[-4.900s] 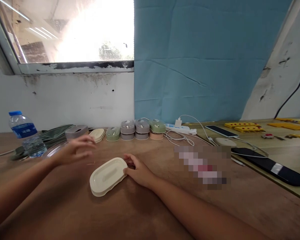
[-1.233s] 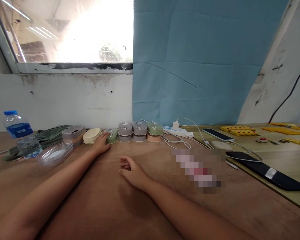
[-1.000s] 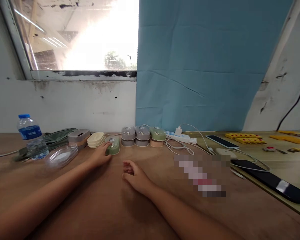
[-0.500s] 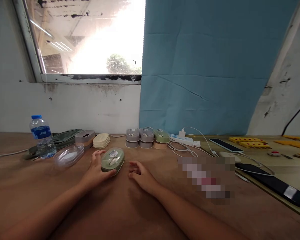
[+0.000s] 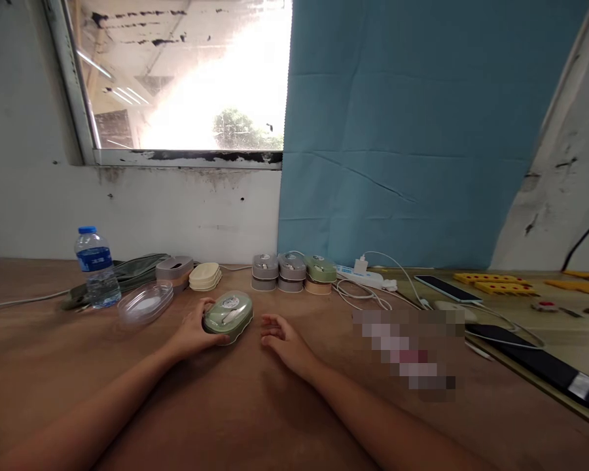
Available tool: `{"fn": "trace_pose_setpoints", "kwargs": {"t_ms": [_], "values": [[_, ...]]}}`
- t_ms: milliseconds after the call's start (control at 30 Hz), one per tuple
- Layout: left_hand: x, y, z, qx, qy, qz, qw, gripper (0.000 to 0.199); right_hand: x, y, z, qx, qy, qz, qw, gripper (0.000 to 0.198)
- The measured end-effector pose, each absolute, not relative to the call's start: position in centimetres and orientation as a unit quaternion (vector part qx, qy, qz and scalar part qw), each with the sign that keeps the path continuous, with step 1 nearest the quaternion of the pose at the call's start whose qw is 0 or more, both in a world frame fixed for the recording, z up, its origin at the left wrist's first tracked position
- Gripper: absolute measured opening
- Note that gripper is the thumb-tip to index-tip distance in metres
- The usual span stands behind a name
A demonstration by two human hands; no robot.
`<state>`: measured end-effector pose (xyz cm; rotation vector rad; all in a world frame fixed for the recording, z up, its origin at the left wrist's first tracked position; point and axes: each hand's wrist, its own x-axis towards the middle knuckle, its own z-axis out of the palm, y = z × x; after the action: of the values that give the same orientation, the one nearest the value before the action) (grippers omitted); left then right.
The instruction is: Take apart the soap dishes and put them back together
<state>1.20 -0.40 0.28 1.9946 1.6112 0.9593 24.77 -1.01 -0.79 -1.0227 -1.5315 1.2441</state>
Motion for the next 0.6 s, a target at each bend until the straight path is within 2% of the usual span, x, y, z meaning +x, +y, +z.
{"fn": "trace_pose_setpoints", "kwargs": {"t_ms": [133, 300, 500, 600], "values": [[0.3, -0.6, 0.5, 0.764, 0.456, 0.33, 0.316, 0.081, 24.7, -0.8, -1.0, -0.4, -0.625, 0.486, 0.461, 0.044], [0.3, -1.2, 0.7, 0.797, 0.305, 0.282, 0.438, 0.081, 25.1, -1.4, -0.6, -0.371, -0.681, 0.455, 0.438, 0.058], [0.6, -1.7, 0.8, 0.81, 0.269, 0.258, 0.452, 0.081, 25.7, -2.5, 0.1, -0.319, -0.782, 0.397, 0.36, 0.069], [0.4, -1.7, 0.8, 0.802, 0.292, 0.263, 0.45, 0.078, 25.9, -2.5, 0.0, -0.314, -0.791, 0.385, 0.356, 0.073]]}}
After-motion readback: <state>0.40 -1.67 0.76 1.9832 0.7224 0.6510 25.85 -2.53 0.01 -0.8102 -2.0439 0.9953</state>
